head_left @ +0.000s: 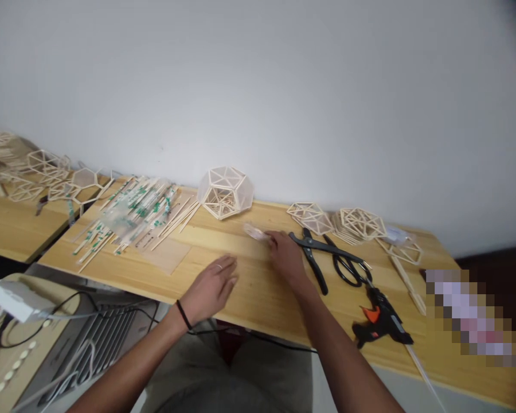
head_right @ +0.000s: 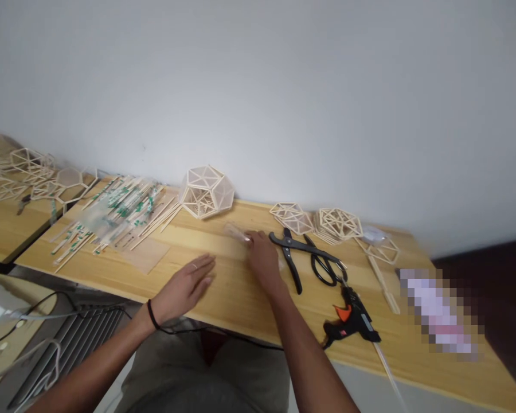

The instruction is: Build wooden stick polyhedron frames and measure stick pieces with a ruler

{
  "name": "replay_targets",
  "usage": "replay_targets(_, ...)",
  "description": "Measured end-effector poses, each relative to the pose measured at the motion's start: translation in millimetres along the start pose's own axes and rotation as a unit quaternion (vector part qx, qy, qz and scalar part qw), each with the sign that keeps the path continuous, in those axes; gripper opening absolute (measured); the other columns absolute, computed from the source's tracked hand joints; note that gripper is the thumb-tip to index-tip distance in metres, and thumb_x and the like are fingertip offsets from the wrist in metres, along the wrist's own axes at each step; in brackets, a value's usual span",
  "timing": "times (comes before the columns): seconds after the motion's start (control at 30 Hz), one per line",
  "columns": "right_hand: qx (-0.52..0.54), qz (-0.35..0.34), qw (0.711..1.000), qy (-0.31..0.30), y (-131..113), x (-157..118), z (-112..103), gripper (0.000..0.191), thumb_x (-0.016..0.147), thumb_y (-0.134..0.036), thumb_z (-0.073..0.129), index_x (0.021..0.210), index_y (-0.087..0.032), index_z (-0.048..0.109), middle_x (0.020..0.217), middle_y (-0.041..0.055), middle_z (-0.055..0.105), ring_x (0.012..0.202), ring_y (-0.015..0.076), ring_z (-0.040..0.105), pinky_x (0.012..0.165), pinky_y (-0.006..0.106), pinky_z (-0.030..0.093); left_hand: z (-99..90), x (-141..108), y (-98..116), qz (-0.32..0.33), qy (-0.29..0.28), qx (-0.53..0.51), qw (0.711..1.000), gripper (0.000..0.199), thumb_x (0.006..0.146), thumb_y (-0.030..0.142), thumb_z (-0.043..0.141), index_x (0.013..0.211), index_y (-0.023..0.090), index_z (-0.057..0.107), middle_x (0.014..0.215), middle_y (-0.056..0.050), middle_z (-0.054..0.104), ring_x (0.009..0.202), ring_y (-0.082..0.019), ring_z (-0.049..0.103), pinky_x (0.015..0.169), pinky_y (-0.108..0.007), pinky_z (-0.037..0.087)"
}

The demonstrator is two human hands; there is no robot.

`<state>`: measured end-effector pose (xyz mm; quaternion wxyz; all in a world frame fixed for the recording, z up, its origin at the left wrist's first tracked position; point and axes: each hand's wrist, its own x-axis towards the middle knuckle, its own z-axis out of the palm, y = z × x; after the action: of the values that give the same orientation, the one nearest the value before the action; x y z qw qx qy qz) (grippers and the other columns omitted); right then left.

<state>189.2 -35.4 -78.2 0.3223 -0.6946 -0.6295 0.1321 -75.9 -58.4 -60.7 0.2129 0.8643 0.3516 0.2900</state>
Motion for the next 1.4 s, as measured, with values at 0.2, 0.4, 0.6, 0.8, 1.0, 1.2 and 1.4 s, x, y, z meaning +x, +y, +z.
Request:
replay_targets(0.2, 0.001, -0.080, 0.996, -0.047, -29, 6, 26, 0.060, 0.084, 0.002, 0.045, 0.132, -0.020, 0.074, 0.100, 0.0112, 0.067, 0.098, 0.0242, 0.061, 0.092, 0.033, 0.050, -22.7, 4, -10, -0.063, 0.068, -0.021, 0.995, 0.030, 0.104, 0.024, 0.055, 0.131, 0.021, 0.068, 0.126, -0.012, 0.074, 0.118, -0.024, 0.070, 0.103, -0.043, 0.059)
replay_targets(0.4, 0.007, -0.138, 0.986, -0.093, -50, -27, 32, 0.066, 0.078, 0.005, 0.048, 0.130, -0.026, 0.075, 0.098, 0.0079, 0.065, 0.094, 0.0229, 0.059, 0.088, 0.033, 0.050, -30.8, -1, -21, -0.106, 0.078, -0.023, 0.991, 0.040, 0.088, 0.031, 0.082, 0.123, 0.021, 0.065, 0.102, -0.005, 0.066, 0.085, -0.020, 0.064, 0.079, -0.035, 0.058)
replay_targets(0.6, -0.001, -0.126, 0.988, -0.089, -47, -81, 15, 0.066, 0.081, 0.003, 0.045, 0.133, -0.028, 0.072, 0.100, 0.0067, 0.065, 0.094, 0.0217, 0.060, 0.086, 0.031, 0.051, -24.8, -4, -23, -0.105, 0.048, -0.030, 0.993, 0.056, 0.091, 0.031, 0.079, 0.141, 0.024, 0.055, 0.118, -0.009, 0.063, 0.109, -0.025, 0.061, 0.098, -0.043, 0.054)
replay_targets(0.8, -0.035, -0.026, 0.999, 0.003, 2, -82, -19, 0.052, 0.091, -0.007, 0.041, 0.132, -0.020, 0.072, 0.097, 0.0107, 0.062, 0.091, 0.0250, 0.060, 0.082, 0.036, 0.052, -13.6, -15, -13, -0.056, 0.034, -0.025, 0.998, 0.029, 0.096, 0.028, 0.072, 0.123, 0.022, 0.067, 0.125, -0.013, 0.065, 0.122, -0.029, 0.061, 0.109, -0.051, 0.053)
replay_targets(1.0, -0.067, 0.017, 0.997, 0.016, -11, -91, -14, 0.049, 0.094, -0.012, 0.042, 0.133, -0.019, 0.072, 0.095, 0.0118, 0.063, 0.084, 0.0258, 0.060, 0.073, 0.034, 0.050, 9.6, -28, 29, -0.012, -0.045, -0.063, 0.997, 0.036, 0.102, 0.021, 0.056, 0.137, 0.023, 0.064, 0.141, -0.015, 0.064, 0.135, -0.029, 0.059, 0.114, -0.053, 0.054)
replay_targets(1.2, -0.054, -0.001, 0.998, -0.037, -31, -93, -6, 0.058, 0.092, -0.007, 0.047, 0.141, -0.029, 0.067, 0.099, 0.0079, 0.068, 0.084, 0.0220, 0.063, 0.074, 0.028, 0.051, -3.9, -22, 9, 0.007, -0.009, -0.049, 0.999, 0.044, 0.104, 0.016, 0.047, 0.145, 0.029, 0.059, 0.149, -0.010, 0.063, 0.139, -0.025, 0.059, 0.115, -0.049, 0.055)
replay_targets(1.4, -0.048, 0.036, 0.998, -0.008, -1, -95, -37, 0.049, 0.097, -0.012, 0.043, 0.137, -0.018, 0.069, 0.098, 0.0115, 0.066, 0.087, 0.0254, 0.064, 0.081, 0.036, 0.055, -16.2, -43, -14, -0.044, 0.042, 0.008, 0.998, 0.033, 0.103, 0.025, 0.055, 0.133, 0.025, 0.068, 0.142, -0.012, 0.068, 0.129, -0.027, 0.068, 0.108, -0.046, 0.061)
